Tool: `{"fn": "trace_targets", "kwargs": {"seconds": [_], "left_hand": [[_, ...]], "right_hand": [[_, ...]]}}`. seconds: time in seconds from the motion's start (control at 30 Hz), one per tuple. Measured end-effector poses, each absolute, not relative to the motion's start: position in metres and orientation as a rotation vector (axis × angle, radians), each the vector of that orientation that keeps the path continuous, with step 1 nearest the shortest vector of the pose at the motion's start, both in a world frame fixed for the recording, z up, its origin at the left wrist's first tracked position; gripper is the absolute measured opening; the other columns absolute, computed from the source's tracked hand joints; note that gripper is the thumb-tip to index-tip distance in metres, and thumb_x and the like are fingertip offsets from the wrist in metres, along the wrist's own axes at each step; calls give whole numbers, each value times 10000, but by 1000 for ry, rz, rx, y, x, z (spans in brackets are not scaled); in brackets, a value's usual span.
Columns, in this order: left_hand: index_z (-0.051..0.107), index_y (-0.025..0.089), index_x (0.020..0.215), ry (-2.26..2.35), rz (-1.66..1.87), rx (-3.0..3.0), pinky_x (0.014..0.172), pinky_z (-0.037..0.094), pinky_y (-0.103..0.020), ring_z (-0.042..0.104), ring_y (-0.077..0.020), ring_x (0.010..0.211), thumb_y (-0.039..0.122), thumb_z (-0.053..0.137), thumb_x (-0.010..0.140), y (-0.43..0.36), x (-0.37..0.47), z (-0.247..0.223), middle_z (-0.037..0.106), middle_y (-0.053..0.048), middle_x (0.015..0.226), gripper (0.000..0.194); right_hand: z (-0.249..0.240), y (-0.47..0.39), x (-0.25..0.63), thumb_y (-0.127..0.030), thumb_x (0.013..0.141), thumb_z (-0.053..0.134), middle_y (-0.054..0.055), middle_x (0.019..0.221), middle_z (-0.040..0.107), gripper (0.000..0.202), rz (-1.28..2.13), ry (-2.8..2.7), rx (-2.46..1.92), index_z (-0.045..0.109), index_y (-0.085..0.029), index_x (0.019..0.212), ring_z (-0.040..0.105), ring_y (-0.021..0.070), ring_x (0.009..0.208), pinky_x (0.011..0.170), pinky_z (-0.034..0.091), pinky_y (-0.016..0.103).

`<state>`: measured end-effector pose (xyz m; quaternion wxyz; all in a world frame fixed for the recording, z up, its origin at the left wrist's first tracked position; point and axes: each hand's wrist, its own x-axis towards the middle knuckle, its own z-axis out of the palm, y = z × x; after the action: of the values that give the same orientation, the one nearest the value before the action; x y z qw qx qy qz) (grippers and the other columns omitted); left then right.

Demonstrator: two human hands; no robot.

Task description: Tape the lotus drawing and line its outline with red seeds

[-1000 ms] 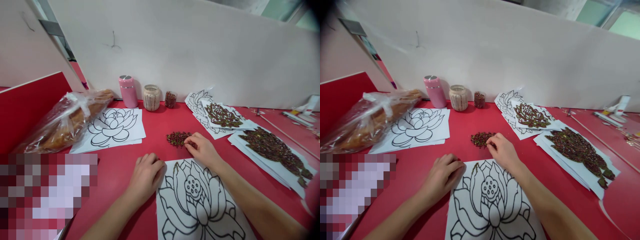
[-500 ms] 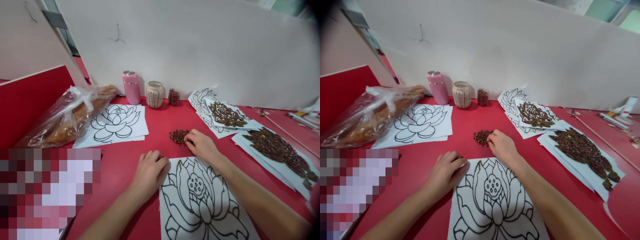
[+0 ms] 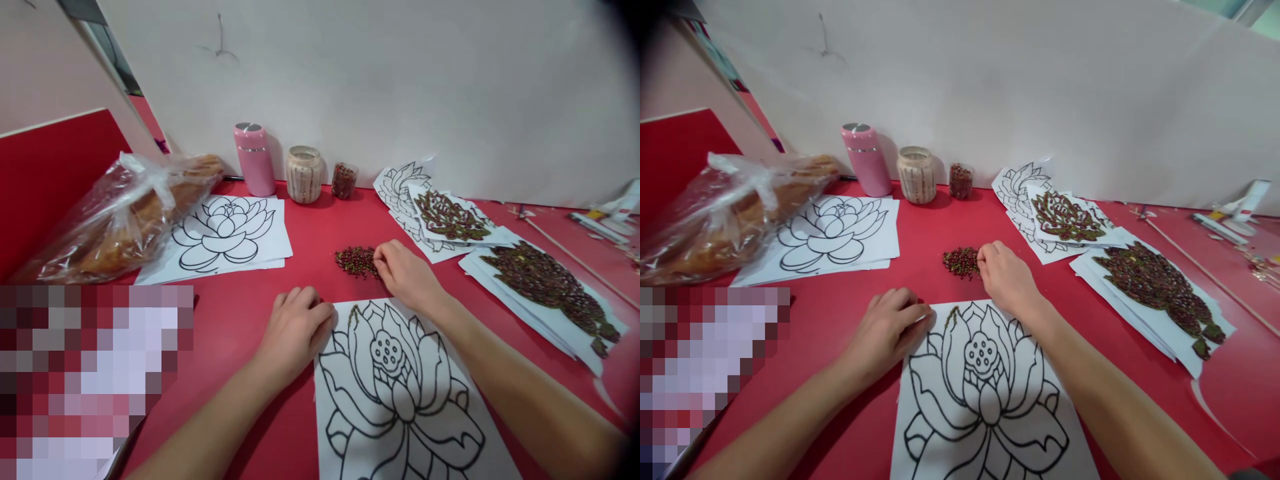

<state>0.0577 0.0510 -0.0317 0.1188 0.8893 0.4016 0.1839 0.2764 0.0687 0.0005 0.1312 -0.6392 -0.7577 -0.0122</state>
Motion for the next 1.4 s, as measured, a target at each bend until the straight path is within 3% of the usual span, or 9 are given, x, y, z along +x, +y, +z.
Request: {"fn": "trace_targets", "kwargs": {"seconds": [0.13,0.23,0.33,0.4,0.53,1.4], "left_hand": [[609,211,817,1181,545,2625,646,301,-306,437,-167,745,263,397,857,51,58,-32,498,-33,780,222],[613,212,831,1182,538,2633,648,301,-305,437,-168,750,263,412,852,51,58,-32,502,-33,787,208],[613,216,834,1187,537,2635,647,299,-301,433,-165,746,246,423,846,51,58,-34,499,-30,783,194],[613,219,828,1196,551,2635,646,297,-300,430,-162,740,239,429,842,51,58,-35,498,-26,777,185],[615,219,821,1204,549,2623,643,297,-300,431,-163,739,251,422,845,52,59,-34,497,-26,773,197],[613,225,819,1207,558,2627,641,296,-303,430,-167,745,266,421,847,52,59,-36,501,-26,785,198]], "right_hand": [[6,41,270,-210,860,360,29,825,503,85,250,-2084,-1715,440,-191,836,489,131,719,623,398,253],[4,20,259,-187,842,396,43,921,497,76,465,-2041,-1556,465,-193,811,493,142,856,672,417,249],[-1,6,249,-176,820,427,59,1042,459,70,549,-1995,-1542,494,-197,824,462,160,969,613,428,218],[-5,2,246,-166,798,453,61,1067,443,64,533,-1975,-1560,507,-196,815,457,163,977,622,436,223],[-12,1,246,-139,757,491,58,1039,453,61,392,-2021,-1526,533,-183,753,451,170,977,806,409,305],[-20,4,243,-134,750,489,63,1008,472,72,347,-2123,-1532,549,-173,742,446,178,937,778,404,311]]}}
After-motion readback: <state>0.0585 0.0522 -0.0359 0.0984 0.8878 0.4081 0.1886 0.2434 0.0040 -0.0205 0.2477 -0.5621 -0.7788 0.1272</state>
